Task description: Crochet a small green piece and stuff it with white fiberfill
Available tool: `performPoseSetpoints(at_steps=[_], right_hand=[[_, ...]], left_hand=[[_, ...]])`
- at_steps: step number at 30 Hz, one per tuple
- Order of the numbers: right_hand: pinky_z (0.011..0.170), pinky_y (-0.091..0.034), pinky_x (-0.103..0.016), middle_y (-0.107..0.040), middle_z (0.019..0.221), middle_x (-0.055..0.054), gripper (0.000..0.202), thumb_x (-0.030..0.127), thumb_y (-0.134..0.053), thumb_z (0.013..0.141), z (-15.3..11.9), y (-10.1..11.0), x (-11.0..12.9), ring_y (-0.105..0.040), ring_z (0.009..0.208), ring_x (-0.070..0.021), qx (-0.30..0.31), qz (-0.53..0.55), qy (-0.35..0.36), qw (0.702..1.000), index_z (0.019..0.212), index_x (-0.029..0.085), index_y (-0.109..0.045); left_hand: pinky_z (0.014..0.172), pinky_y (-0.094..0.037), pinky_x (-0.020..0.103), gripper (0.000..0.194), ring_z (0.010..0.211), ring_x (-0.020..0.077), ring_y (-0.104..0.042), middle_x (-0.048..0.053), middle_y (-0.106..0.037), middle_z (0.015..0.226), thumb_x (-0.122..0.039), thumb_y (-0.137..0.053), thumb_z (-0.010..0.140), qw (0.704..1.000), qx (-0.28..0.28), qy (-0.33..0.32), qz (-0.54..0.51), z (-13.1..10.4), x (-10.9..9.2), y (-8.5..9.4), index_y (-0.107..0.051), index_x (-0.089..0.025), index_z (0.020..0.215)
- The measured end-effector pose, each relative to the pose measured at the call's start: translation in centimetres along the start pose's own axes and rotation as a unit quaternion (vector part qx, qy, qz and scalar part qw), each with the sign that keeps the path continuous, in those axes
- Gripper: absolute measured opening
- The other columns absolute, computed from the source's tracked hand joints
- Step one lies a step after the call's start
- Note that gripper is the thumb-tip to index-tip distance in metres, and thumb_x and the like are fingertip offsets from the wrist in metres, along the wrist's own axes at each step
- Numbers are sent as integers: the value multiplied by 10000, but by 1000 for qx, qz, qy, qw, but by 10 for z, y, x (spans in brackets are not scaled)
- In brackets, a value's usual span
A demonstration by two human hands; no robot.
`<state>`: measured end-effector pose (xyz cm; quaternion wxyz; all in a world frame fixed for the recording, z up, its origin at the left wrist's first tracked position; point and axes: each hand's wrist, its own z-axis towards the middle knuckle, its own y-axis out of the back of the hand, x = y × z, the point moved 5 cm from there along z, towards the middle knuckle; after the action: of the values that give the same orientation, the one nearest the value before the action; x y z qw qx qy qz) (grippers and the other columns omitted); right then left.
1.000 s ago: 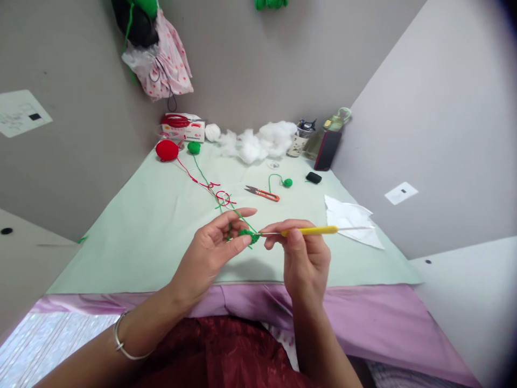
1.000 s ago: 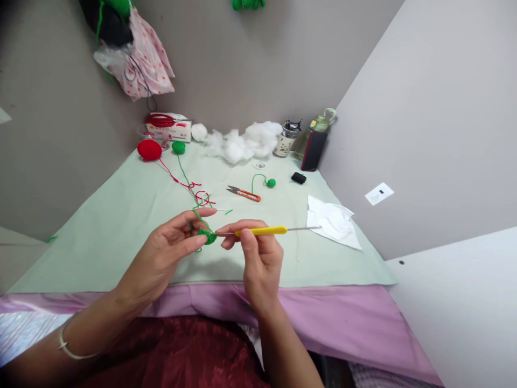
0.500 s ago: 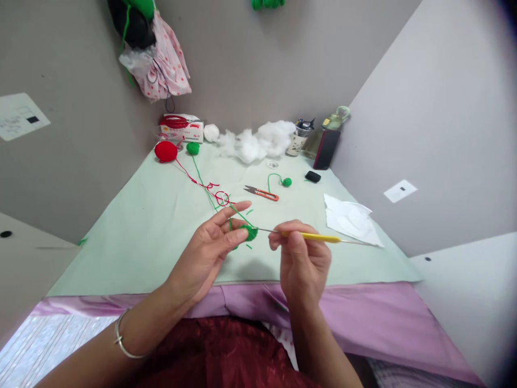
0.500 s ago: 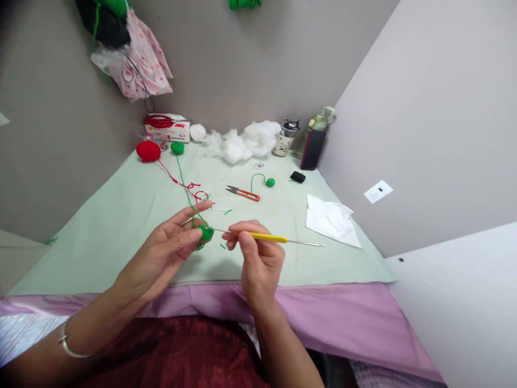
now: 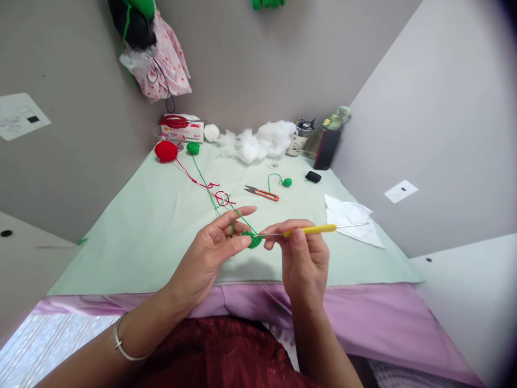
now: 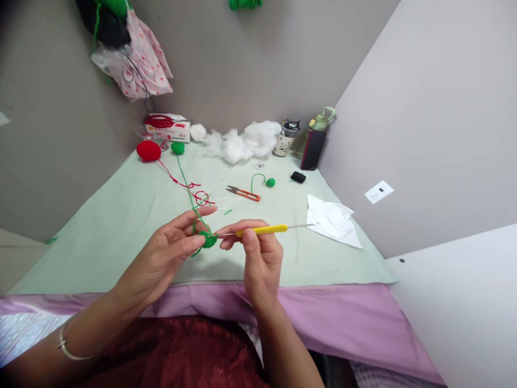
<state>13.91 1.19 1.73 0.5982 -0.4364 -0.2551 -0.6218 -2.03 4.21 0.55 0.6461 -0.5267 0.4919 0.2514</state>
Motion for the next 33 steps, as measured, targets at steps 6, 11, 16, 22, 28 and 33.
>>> performPoseSetpoints(at_steps=[6, 11, 16, 22, 28, 33], right_hand=[[772, -636, -361, -788, 1040, -60, 314, 123, -570, 1014, -18, -9, 15, -753, 917, -200, 65, -293, 230, 926, 1242, 289, -708], [755, -631, -381, -778, 1089, -75, 333, 141, -631, 986, -26, -10, 8, -744, 954, -226, 23, -351, 307, 884, 1234, 329, -749], [654, -563, -360, -738, 858, -31, 235, 219, -550, 1045, -4, 1, 3, -655, 698, -171, -28, -92, 102, 990, 1024, 272, -778], [696, -585, -343, -784, 968, -33, 235, 168, -597, 1020, -5, -9, 3, -701, 815, -179, 21, -133, 106, 985, 1081, 298, -783], [744, -595, -358, -771, 1035, -56, 310, 99, -675, 956, -17, -11, 15, -716, 903, -201, -6, -274, 236, 932, 1141, 318, -793], [662, -537, -324, -715, 828, -8, 211, 216, -593, 1030, -1, 3, 4, -643, 707, -151, -26, -63, 61, 996, 994, 284, -790]], left_hand=[[846, -435, 268, 381, 815, 130, -510, -18, -653, 939, -233, -844, 858, 988, -67, -95, 101, -5, -7, 2, -777, -314, 1225], [725, -438, 248, 565, 644, 91, -432, -46, -590, 738, -314, -895, 803, 995, 0, 74, -65, 1, 10, -4, -727, -244, 1338], [748, -427, 236, 482, 737, 106, -490, -16, -632, 825, -275, -889, 804, 995, -4, 58, -82, 5, 4, 0, -775, -258, 1273], [743, -419, 253, 426, 827, 142, -544, -3, -652, 872, -265, -878, 813, 1000, -14, -8, -3, 2, 2, -4, -795, -289, 1230], [760, -456, 257, 441, 602, 64, -377, -42, -601, 756, -303, -902, 785, 991, 6, 86, -103, 7, 12, -7, -810, -216, 1208], [862, -466, 261, 331, 685, 77, -481, -34, -617, 806, -238, -875, 806, 992, 5, 61, -109, 8, 7, -5, -839, -245, 1134]])
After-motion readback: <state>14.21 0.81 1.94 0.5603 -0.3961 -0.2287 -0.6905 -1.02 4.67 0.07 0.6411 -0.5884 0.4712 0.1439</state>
